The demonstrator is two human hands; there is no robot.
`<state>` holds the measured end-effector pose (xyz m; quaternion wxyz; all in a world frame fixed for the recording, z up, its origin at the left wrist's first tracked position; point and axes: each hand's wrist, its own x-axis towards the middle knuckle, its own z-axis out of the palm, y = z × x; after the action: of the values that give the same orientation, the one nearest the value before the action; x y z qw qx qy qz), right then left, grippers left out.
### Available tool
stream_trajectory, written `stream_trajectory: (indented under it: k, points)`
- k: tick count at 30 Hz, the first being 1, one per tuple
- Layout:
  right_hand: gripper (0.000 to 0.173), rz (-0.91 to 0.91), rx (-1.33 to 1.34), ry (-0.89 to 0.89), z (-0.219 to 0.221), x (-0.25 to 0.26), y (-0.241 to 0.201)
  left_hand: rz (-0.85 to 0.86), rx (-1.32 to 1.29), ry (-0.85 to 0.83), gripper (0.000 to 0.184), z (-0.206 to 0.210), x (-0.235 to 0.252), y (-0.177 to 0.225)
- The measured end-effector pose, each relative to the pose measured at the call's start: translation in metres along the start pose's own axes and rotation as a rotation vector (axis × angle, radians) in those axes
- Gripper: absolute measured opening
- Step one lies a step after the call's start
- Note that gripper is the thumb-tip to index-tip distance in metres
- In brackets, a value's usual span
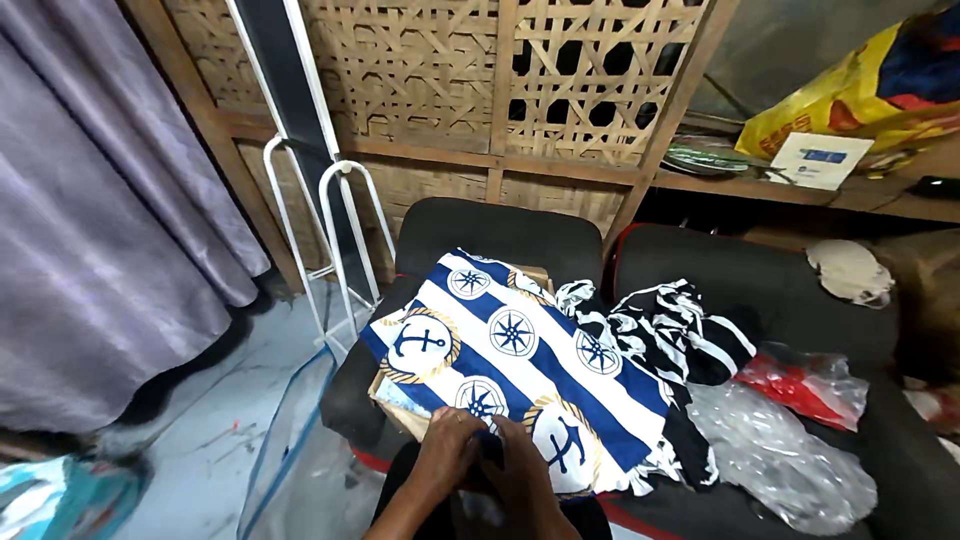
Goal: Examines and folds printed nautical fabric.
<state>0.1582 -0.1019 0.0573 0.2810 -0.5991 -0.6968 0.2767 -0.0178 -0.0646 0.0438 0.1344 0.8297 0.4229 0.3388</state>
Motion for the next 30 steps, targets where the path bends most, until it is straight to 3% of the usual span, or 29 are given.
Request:
stream_trajectory:
  k: [2,6,10,14,18,21,25,30]
  points:
    - [0.058,-0.018,-0.011,-0.010,0.005,0.004,0.001,-0.007,-0.011,-0.018,0.016,0.001,-0.004,0.001]
    - [0.037,0.090,-0.151,-0.120,-0.001,0.009,-0.012,-0.042,-0.004,-0.025,0.021,0.002,-0.012,-0.002]
    - [0.029,-0.033,-0.192,0.014,-0.005,0.005,-0.009,-0.016,0.121,0.051,0.026,0.009,-0.012,-0.015]
    - [0.028,-0.255,0.057,0.239,-0.035,0.012,-0.003,-0.026,0.034,0.142,0.021,-0.018,0.024,-0.025]
    - [0.025,-0.163,0.439,0.295,-0.094,0.038,-0.012,-0.025,-0.131,0.074,0.021,-0.066,0.091,-0.008]
    - [0.024,-0.133,0.565,0.318,-0.122,0.058,-0.015,-0.009,-0.188,-0.032,0.030,-0.085,0.133,0.004]
    - [0.025,-0.108,0.353,0.447,-0.130,0.072,-0.010,-0.026,-0.186,-0.123,0.033,-0.086,0.157,0.013]
    - [0.056,-0.197,0.033,0.546,-0.108,0.066,-0.028,-0.074,-0.136,-0.218,0.034,-0.073,0.155,0.022]
